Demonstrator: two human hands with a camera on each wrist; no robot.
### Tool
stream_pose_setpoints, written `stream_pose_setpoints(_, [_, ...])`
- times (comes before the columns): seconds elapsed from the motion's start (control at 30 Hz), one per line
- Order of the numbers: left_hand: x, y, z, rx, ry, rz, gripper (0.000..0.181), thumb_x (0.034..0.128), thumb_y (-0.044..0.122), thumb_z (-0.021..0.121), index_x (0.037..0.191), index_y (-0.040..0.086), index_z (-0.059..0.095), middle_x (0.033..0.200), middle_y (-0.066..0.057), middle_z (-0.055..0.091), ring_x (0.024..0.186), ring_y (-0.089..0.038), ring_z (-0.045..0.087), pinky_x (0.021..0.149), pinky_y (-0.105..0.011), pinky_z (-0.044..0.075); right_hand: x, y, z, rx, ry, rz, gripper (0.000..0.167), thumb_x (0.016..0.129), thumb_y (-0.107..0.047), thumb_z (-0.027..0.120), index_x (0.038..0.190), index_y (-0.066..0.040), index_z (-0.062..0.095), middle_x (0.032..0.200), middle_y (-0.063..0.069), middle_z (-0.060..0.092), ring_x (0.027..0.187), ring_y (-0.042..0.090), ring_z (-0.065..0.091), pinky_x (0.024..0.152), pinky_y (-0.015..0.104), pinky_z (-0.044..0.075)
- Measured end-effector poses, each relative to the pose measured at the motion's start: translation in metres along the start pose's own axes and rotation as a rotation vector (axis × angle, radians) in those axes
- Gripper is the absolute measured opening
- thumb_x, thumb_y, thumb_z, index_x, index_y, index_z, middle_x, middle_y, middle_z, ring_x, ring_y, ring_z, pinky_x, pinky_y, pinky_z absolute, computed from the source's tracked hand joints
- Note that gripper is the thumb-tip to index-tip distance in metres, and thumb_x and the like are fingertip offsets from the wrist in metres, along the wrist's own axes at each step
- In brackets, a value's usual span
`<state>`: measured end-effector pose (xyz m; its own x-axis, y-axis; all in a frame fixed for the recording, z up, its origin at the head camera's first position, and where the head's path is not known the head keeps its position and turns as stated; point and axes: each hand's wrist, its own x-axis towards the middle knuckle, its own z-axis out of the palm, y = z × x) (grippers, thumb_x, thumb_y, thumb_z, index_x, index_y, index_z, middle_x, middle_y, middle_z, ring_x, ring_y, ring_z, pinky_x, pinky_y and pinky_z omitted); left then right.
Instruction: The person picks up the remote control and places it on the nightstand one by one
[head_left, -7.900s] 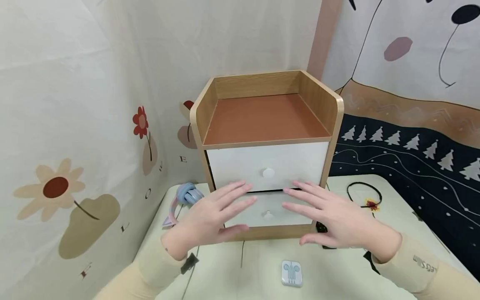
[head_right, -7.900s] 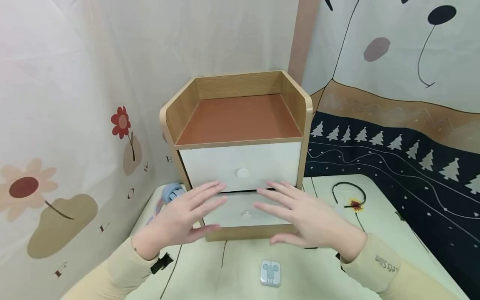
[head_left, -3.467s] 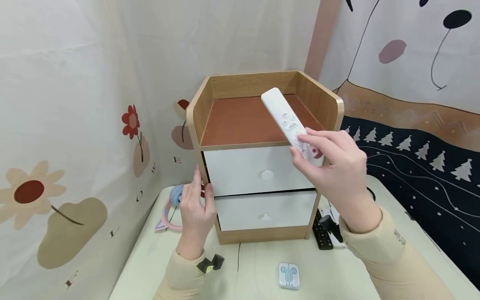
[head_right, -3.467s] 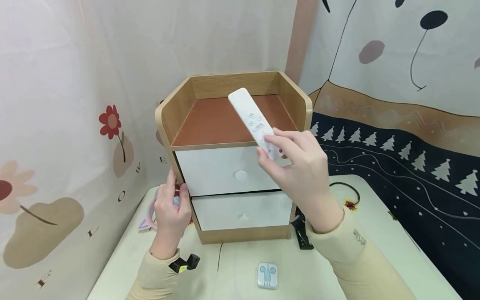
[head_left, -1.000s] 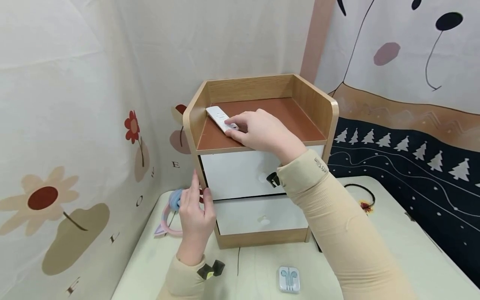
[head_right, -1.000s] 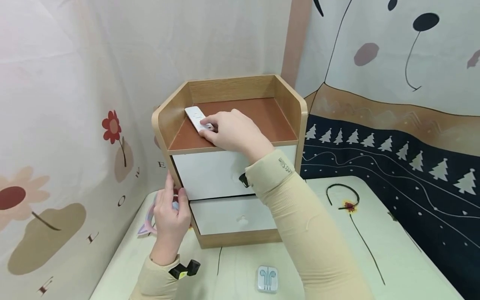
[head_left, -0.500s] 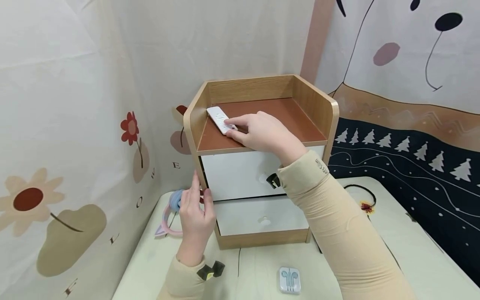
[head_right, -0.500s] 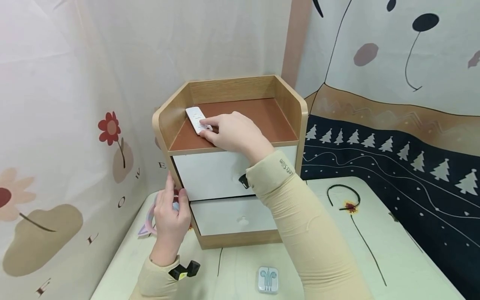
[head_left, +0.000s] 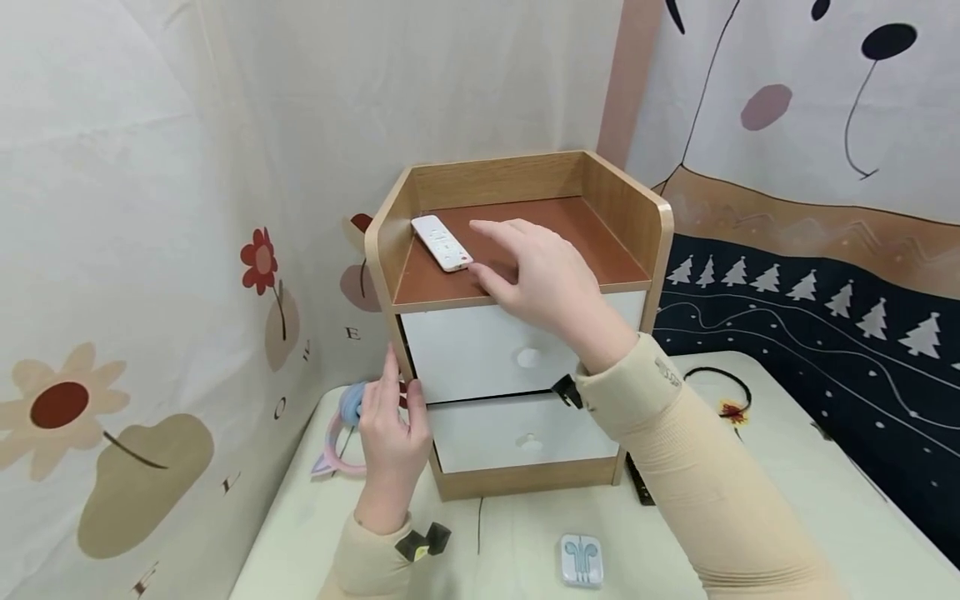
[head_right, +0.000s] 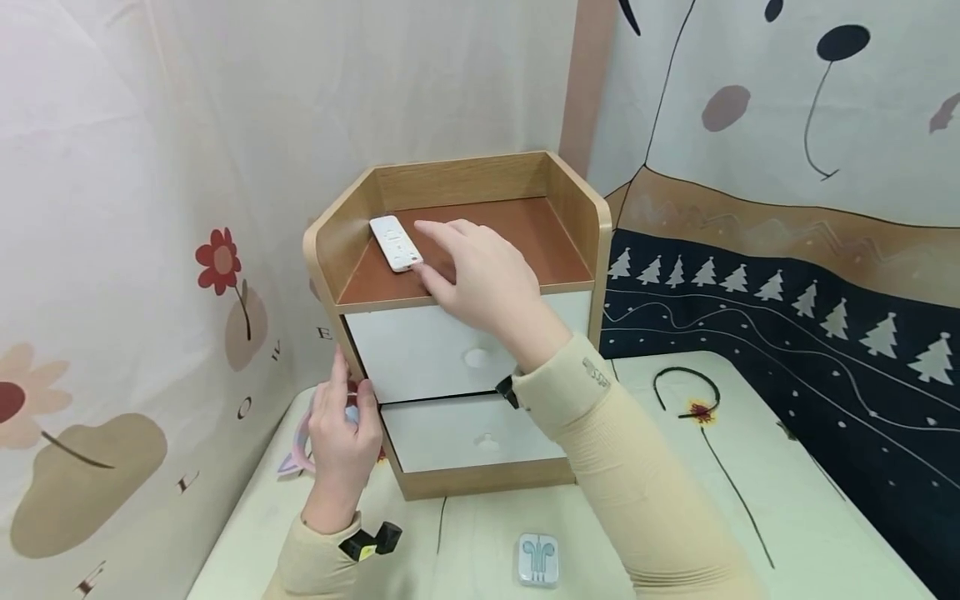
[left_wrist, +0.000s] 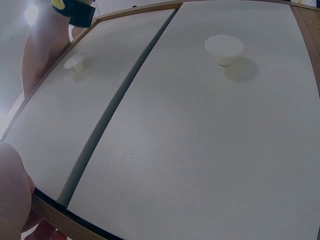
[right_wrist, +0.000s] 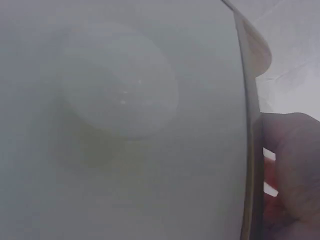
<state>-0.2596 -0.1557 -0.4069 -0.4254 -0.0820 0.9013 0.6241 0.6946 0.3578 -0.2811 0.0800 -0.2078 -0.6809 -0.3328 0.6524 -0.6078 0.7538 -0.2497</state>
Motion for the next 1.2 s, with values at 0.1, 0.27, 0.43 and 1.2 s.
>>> stream_pose_setpoints(0.1, [-0.002, -0.002, 0.0, 0.01, 0.003, -0.005, 0.062, 0.103, 0.003, 0.065, 0.161, -0.007, 0.048, 0.086, -0.019, 0.065, 0.089, -0.033, 0.057, 0.077, -0.038, 0.044, -0.016, 0.007, -0.001, 0.075, 0.145, -0.122, 0.052, 0.103, -0.028, 0.077, 0.152, -0.014, 0.067, 0.138, 0.01, 0.075, 0.095, 0.023, 0.073, 0.09, 0.043, 0.059])
stream_pose_setpoints(0.27, [-0.006, -0.003, 0.0, 0.02, 0.01, -0.006, 0.062, 0.1018, 0.001, 0.066, 0.161, -0.008, 0.048, 0.086, -0.02, 0.066, 0.089, -0.032, 0.056, 0.076, -0.038, 0.044, -0.046, 0.021, -0.008, 0.163, 0.351, -0.238, 0.047, 0.101, -0.019, 0.078, 0.146, -0.008, 0.07, 0.131, 0.014, 0.076, 0.08, 0.02, 0.065, 0.076, 0.03, 0.055])
stream_pose_setpoints(0.43, [-0.004, 0.0, -0.001, 0.011, 0.01, -0.007, 0.061, 0.1031, 0.002, 0.065, 0.161, -0.008, 0.048, 0.086, -0.02, 0.064, 0.089, -0.034, 0.056, 0.076, -0.038, 0.043, -0.075, 0.034, -0.012, 0.208, 0.53, -0.22, 0.044, 0.099, -0.018, 0.076, 0.14, -0.004, 0.073, 0.127, 0.016, 0.079, 0.078, 0.021, 0.064, 0.073, 0.018, 0.046])
stream_pose_setpoints(1.2, [-0.001, -0.002, 0.003, 0.011, 0.014, 0.025, 0.06, 0.1033, 0.001, 0.064, 0.16, -0.01, 0.048, 0.088, -0.02, 0.063, 0.089, -0.034, 0.057, 0.078, -0.04, 0.045, -0.232, 0.152, 0.032, 0.086, 0.588, 0.191, 0.056, 0.091, 0.007, 0.073, 0.146, -0.002, 0.069, 0.125, 0.02, 0.077, 0.086, -0.024, 0.054, 0.076, -0.002, 0.044])
